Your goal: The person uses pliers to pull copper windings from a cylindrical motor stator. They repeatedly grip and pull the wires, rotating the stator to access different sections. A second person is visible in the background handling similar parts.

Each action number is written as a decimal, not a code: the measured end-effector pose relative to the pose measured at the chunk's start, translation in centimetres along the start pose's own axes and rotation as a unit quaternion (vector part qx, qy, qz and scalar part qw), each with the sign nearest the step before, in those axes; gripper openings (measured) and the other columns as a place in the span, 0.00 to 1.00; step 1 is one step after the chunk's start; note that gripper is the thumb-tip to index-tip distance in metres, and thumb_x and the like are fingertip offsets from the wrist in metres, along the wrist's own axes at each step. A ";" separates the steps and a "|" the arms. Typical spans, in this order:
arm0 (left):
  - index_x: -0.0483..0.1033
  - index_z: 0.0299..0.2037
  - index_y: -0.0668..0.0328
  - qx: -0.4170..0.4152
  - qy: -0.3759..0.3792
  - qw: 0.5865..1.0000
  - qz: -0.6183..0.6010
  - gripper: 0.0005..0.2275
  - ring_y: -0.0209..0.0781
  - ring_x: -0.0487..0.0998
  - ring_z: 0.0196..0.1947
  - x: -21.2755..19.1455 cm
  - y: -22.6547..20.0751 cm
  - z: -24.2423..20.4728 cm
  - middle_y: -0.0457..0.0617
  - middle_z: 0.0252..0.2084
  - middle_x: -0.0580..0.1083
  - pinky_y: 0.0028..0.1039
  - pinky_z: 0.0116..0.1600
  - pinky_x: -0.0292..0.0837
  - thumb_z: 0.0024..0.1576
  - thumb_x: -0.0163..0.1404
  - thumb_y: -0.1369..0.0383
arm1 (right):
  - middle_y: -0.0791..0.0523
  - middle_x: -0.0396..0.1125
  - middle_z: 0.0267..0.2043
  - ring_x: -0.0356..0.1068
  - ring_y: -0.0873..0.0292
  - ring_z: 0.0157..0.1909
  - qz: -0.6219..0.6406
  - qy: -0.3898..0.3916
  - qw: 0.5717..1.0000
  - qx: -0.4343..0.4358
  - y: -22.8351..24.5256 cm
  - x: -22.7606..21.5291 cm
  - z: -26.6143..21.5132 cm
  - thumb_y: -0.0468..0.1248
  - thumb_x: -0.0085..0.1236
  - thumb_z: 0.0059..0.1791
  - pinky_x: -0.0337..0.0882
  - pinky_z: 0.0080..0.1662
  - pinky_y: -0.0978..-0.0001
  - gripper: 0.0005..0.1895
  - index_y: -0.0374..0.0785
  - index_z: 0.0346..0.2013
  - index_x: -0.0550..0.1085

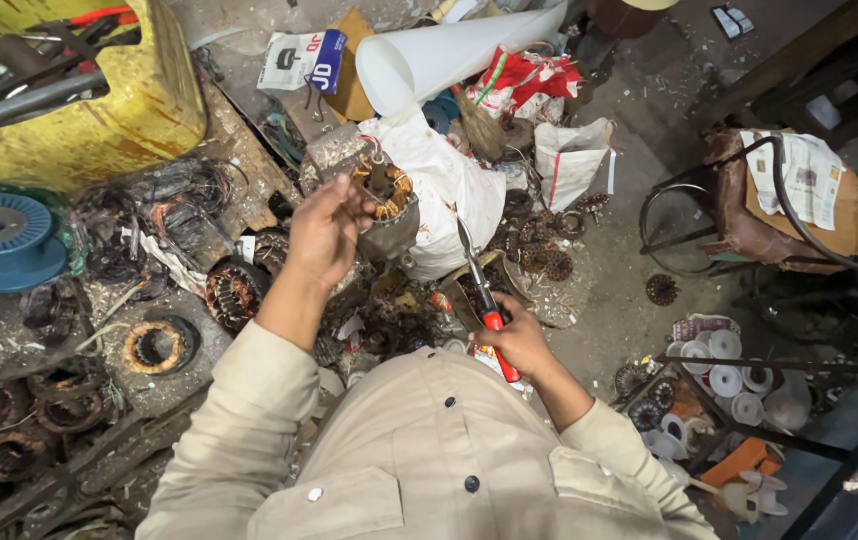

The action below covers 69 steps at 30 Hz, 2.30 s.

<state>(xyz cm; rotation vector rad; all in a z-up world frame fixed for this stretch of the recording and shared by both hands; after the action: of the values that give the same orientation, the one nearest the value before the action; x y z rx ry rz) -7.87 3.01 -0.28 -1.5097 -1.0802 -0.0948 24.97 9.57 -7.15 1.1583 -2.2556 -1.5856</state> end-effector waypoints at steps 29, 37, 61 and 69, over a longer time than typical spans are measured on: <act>0.80 0.56 0.52 0.454 0.009 0.548 0.702 0.19 0.72 0.44 0.76 5.8 -1.0 -4.4 0.57 0.77 0.54 0.65 0.73 0.38 0.53 0.54 0.78 | 0.52 0.76 0.41 0.73 0.59 0.39 -0.046 -0.013 0.999 0.023 -0.8 0.1 -0.3 0.39 0.72 0.32 0.72 0.45 0.69 0.43 0.33 0.60 0.70; 0.78 0.27 0.59 0.379 -0.062 0.463 0.799 0.08 0.73 0.44 0.73 9.6 0.4 -0.3 0.57 0.77 0.52 0.68 0.67 0.33 0.58 0.53 0.69 | 0.52 0.74 0.39 0.72 0.59 0.39 0.038 0.003 0.999 0.002 -1.6 0.5 0.3 0.35 0.72 0.32 0.72 0.44 0.69 0.43 0.30 0.60 0.68; 0.75 0.37 0.59 0.380 -0.082 0.810 0.439 0.02 0.44 0.65 0.54 2.4 1.8 -1.2 0.45 0.47 0.73 0.36 0.62 0.60 0.61 0.51 0.76 | 0.58 0.71 0.46 0.68 0.65 0.45 0.031 0.085 0.991 -0.101 3.2 0.3 0.7 0.36 0.73 0.35 0.70 0.49 0.72 0.45 0.33 0.65 0.65; 0.65 0.34 0.53 0.219 -0.042 0.934 0.280 0.07 0.35 0.68 0.35 0.2 2.2 2.1 0.38 0.31 0.66 0.27 0.48 0.67 0.66 0.41 0.75 | 0.57 0.74 0.43 0.70 0.65 0.42 -0.005 0.089 0.993 -0.083 3.7 0.7 1.3 0.36 0.72 0.35 0.70 0.49 0.73 0.43 0.32 0.64 0.67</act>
<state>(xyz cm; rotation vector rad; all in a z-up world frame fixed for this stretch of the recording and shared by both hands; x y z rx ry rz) -7.43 5.20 -2.36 -1.3598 -0.6400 0.5775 21.98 10.57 -4.79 1.2163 -1.9696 -1.5706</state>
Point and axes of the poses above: each hand's wrist, its own z-axis towards the middle knuckle, its own x-axis out of the palm, y = z × x, the point moved 4 cm from there along z, towards the middle knuckle
